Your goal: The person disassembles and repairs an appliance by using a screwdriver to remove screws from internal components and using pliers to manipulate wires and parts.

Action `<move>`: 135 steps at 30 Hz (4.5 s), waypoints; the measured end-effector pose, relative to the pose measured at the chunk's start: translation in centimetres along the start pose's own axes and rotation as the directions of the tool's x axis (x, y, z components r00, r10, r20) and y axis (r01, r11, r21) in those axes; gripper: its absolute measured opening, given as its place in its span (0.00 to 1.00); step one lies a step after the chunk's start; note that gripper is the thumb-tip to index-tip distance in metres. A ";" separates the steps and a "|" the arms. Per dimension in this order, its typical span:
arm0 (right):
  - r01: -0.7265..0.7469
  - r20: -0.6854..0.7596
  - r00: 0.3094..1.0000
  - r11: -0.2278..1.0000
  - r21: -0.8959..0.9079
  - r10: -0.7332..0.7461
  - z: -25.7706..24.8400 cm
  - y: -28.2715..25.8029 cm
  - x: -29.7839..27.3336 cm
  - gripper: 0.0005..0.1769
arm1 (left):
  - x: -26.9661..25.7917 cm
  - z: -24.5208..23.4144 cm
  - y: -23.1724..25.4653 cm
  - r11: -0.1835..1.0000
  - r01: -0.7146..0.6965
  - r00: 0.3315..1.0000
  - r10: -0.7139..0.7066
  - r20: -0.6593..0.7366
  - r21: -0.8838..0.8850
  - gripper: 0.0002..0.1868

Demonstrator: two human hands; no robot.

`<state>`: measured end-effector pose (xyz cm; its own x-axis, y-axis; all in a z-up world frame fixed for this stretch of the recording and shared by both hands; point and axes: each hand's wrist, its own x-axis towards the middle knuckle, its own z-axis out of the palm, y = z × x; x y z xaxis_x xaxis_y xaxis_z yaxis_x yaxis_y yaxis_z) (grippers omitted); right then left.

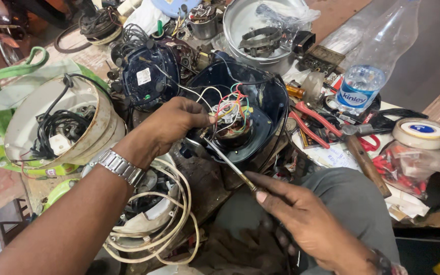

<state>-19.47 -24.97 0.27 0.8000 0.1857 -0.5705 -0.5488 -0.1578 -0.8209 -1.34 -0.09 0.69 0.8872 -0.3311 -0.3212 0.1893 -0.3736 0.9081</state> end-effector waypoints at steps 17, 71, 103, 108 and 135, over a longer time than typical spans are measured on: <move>0.015 -0.001 1.000 0.998 0.060 -0.015 0.5 -0.4 0.0 0.29 | 0.7 -1.0 -1.3 0.999 -0.054 0.996 0.054 0.075 -0.005 0.12; 0.144 -0.074 0.985 0.976 -0.163 -0.158 -2.0 4.5 0.2 0.32 | -1.4 1.8 -0.7 0.993 -0.040 0.980 0.017 -0.198 -0.113 0.08; 0.522 -0.381 0.528 0.644 -0.560 -0.759 -1.5 -5.4 -4.2 0.11 | -1.1 1.9 -0.8 0.989 -0.058 0.983 0.034 -0.181 -0.133 0.10; 0.530 -0.110 0.586 0.482 -0.698 -0.803 -0.9 -4.9 -5.2 0.28 | -0.9 1.9 -1.3 0.994 -0.061 0.978 0.040 -0.203 -0.095 0.12; 0.862 -0.269 0.223 0.319 -0.394 -0.937 -0.1 -5.9 -2.4 0.30 | -0.5 1.7 -1.1 0.988 -0.045 0.986 0.020 -0.167 -0.148 0.09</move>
<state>-18.15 -24.64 6.48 0.7580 -0.0719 0.6483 0.6104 -0.2722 -0.7439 -2.71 -0.99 -0.62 0.9485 -0.1894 -0.2541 0.2097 -0.2257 0.9513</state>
